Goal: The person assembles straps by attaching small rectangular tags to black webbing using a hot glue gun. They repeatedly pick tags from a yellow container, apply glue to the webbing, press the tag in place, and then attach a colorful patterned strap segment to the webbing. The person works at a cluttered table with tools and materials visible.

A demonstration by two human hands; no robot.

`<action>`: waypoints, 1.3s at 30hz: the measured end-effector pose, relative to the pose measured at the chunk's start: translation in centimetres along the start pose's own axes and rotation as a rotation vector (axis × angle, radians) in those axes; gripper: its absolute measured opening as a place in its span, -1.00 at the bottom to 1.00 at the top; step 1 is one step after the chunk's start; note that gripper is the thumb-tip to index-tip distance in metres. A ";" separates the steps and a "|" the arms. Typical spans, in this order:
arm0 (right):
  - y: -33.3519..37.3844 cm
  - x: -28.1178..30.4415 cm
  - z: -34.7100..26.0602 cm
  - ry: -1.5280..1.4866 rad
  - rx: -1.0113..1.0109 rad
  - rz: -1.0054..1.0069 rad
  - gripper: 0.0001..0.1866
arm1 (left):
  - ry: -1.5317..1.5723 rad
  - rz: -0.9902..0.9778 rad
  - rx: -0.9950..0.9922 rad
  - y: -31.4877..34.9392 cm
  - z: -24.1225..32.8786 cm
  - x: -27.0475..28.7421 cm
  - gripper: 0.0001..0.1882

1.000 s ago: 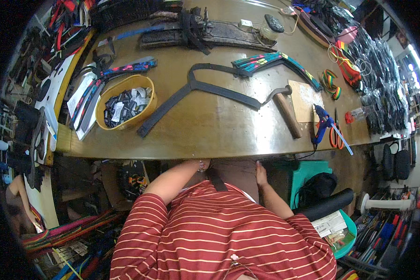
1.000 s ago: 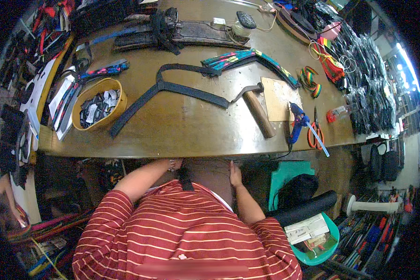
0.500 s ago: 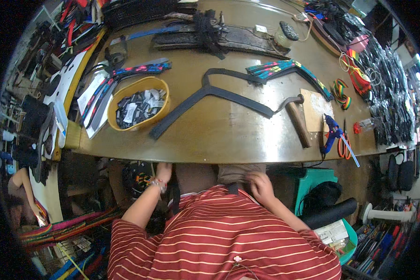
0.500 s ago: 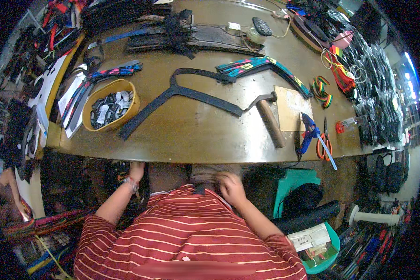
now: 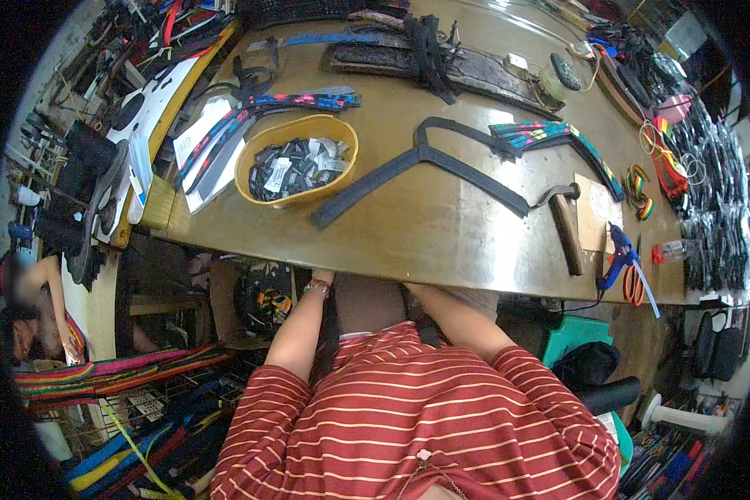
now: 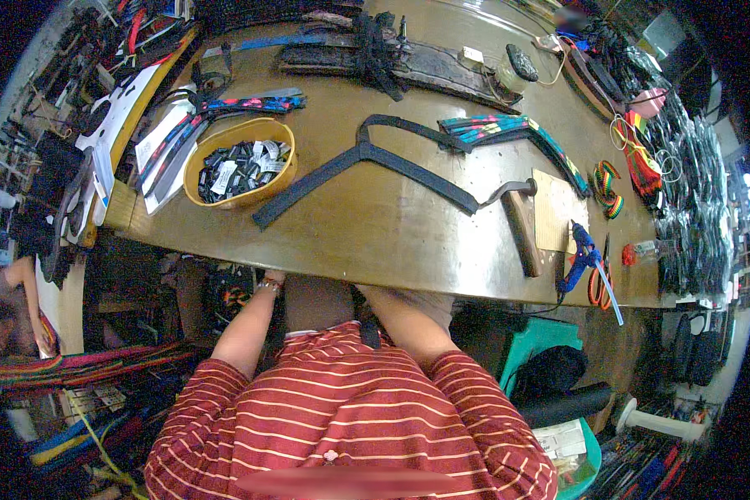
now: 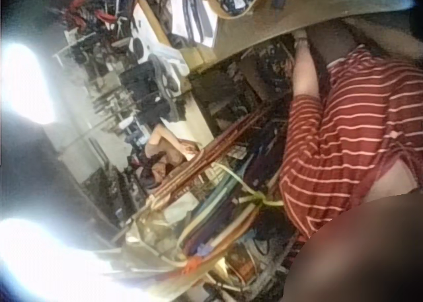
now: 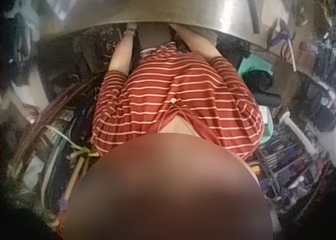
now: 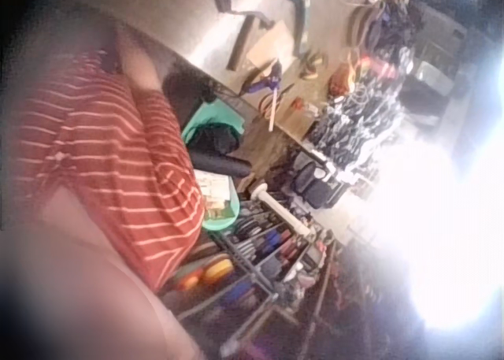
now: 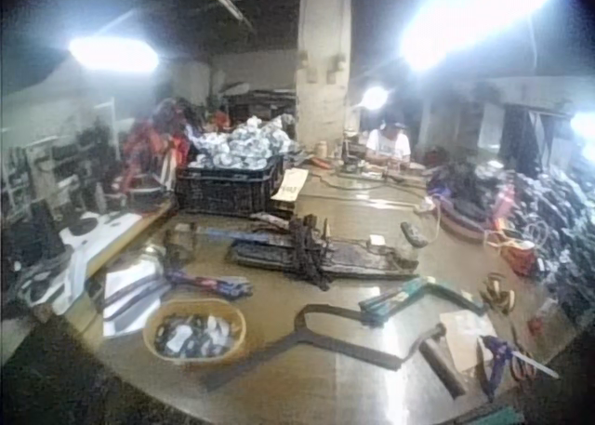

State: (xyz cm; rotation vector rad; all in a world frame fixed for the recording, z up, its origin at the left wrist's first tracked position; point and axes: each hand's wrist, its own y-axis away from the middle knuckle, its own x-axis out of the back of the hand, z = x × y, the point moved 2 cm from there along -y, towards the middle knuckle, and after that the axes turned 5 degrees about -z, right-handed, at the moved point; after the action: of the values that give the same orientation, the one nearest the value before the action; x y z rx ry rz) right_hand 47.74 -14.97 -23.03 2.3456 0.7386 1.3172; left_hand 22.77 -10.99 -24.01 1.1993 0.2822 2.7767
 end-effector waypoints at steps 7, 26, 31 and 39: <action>5.9 1.9 -2.0 -0.163 0.071 -0.094 -0.51 | 0.165 -0.164 0.047 13.6 -4.9 2.4 -0.66; 0.2 2.7 2.6 -0.269 0.022 0.160 -0.55 | 0.186 -0.034 0.097 -3.2 2.8 -0.3 -0.55; 5.6 1.9 -0.9 -0.276 0.127 0.194 -0.55 | 0.570 -0.154 0.127 7.0 -1.5 -0.2 -0.52; 5.2 3.7 -1.5 -0.403 0.082 0.051 -0.53 | 0.314 -0.345 0.257 4.3 -2.5 0.5 -0.55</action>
State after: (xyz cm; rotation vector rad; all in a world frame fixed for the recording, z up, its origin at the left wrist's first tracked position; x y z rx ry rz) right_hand 49.47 -16.83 -17.03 2.5938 0.6176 0.8010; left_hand 20.53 -15.40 -24.41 0.6633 0.8109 2.6597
